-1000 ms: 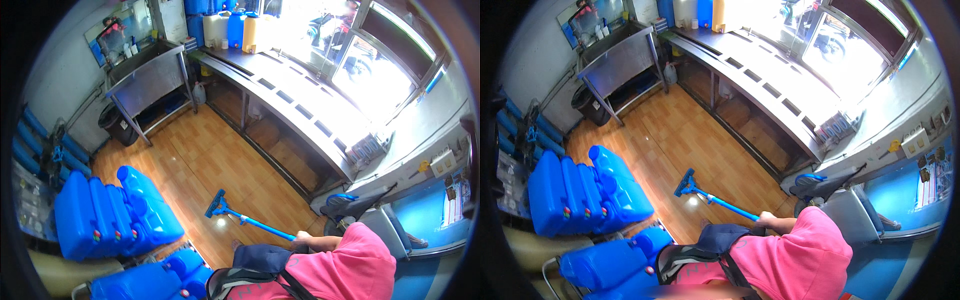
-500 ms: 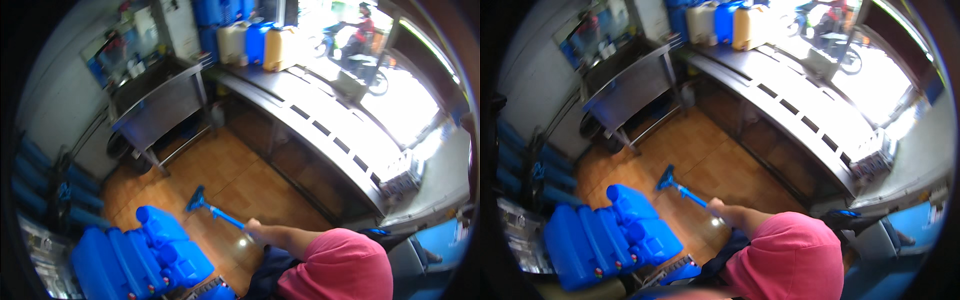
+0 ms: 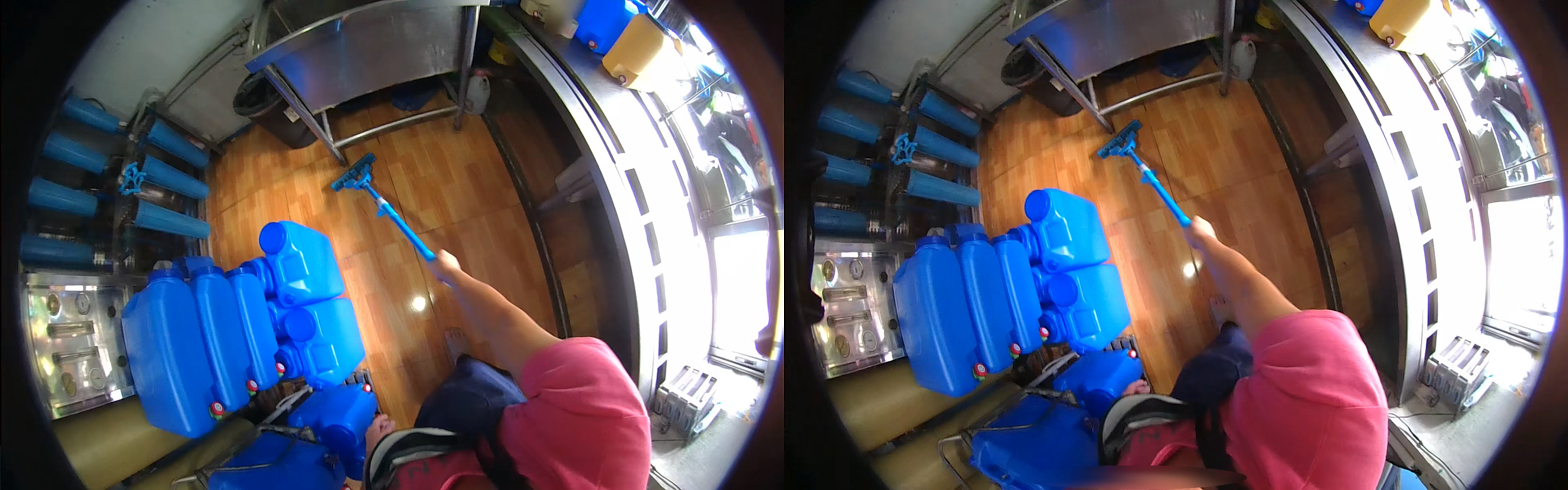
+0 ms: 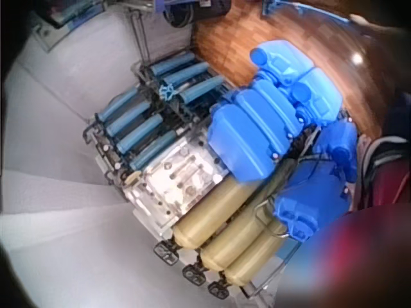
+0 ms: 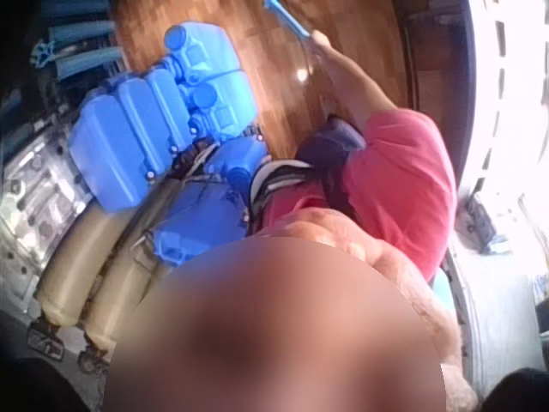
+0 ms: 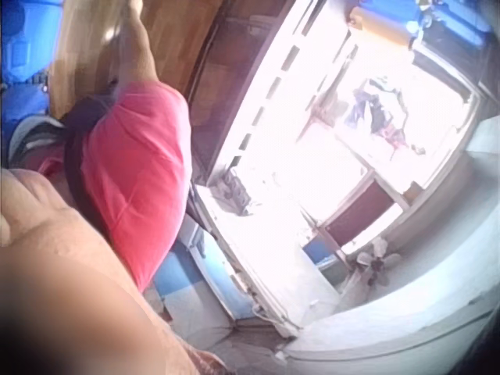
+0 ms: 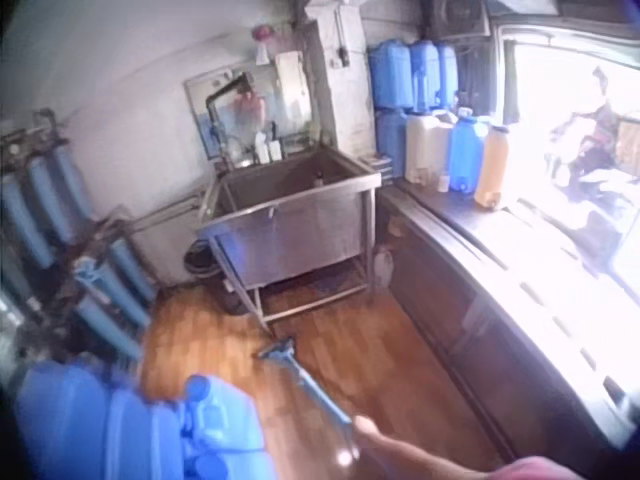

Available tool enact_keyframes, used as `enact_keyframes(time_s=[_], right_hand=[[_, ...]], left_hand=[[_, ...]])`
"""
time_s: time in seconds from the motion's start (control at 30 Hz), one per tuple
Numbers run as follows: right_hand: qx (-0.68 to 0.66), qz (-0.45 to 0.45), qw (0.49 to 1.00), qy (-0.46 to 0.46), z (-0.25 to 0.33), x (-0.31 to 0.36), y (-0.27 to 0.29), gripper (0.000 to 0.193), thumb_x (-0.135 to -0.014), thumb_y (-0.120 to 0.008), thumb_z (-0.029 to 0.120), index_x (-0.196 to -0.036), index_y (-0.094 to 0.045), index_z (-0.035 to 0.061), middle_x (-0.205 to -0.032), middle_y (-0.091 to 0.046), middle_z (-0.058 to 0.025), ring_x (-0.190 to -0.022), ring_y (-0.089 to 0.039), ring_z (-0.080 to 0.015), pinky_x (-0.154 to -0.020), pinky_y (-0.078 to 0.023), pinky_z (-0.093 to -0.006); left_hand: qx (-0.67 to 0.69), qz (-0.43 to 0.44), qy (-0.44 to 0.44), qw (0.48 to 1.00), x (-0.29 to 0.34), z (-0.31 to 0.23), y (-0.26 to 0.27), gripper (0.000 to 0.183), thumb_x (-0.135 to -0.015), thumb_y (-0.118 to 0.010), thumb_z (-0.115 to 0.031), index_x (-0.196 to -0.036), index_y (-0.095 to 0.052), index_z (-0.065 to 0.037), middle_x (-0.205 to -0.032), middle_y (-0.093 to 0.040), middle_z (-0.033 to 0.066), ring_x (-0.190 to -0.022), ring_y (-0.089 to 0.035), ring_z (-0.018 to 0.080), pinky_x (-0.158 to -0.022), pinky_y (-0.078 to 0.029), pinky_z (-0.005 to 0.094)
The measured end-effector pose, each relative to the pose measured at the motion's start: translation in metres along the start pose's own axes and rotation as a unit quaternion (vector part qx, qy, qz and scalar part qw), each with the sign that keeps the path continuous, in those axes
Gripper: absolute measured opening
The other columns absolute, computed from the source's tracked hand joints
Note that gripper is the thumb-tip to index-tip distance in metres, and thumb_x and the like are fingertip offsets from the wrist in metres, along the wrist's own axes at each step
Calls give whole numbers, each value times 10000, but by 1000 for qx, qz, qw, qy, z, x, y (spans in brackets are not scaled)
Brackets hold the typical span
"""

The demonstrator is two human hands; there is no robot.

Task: The person scrubs a stainless steel sink with a sponge and rinses it with water. Then the person mops the tiled floor using a blue mop.

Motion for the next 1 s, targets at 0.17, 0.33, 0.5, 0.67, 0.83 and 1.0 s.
enact_keyframes(time_s=[0.17,0.33,0.5,0.67,0.83,1.0], right_hand=[[67,-60,994,69,-234,180,48,301,-818,-532,316,-966,-626,72,-834,-644,-196,-823,-626,-366,-713,-471,-457],[172,19,968,-182,-412,314,70,330,-635,-720,341,-741,-669,34,-700,-653,-179,-681,-662,-297,-628,-499,-434],[97,-81,979,-160,-355,289,86,329,-635,-707,329,-728,-677,15,-686,-648,-187,-652,-660,-308,-626,-511,-427],[35,-71,989,-122,-201,180,62,373,-695,-672,351,-733,-649,-19,-705,-644,-199,-664,-659,-319,-613,-513,-425],[-109,-60,990,-65,-1,-14,21,278,-765,-578,305,-651,-566,51,-506,-538,-64,-406,-540,-192,-393,-439,-344],[-150,-41,988,7,157,-145,8,210,-820,-535,236,-818,-631,49,-605,-611,-101,-516,-621,-218,-463,-487,-361]], left_hand=[[14,-26,-15,999,-21,-46,28,461,-803,-665,-325,-1117,-587,3,-899,-664,158,-832,-644,248,-759,-494,342],[-12,-31,32,999,-30,-72,59,418,-814,-644,-324,-1081,-611,-4,-908,-667,164,-837,-648,259,-764,-497,349],[-28,46,21,998,-86,-64,62,409,-818,-637,-329,-1071,-618,-8,-910,-668,165,-842,-649,261,-766,-497,352],[-55,84,0,995,-181,-89,93,401,-822,-630,-333,-1061,-625,-11,-912,-668,166,-848,-649,263,-768,-498,356],[-9,-38,-72,997,-243,-166,186,375,-828,-650,-297,-1067,-621,-11,-937,-667,163,-863,-640,237,-761,-498,329],[84,-50,-93,991,-266,-177,223,344,-824,-675,-238,-1064,-611,0,-908,-658,145,-848,-630,195,-759,-495,308]])
Point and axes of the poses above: each hand's wrist, its own x-axis away from the middle knuckle, its own y-axis out of the back of the hand, z = x × y, the point moved 10 cm from there along -x, towards the middle knuckle
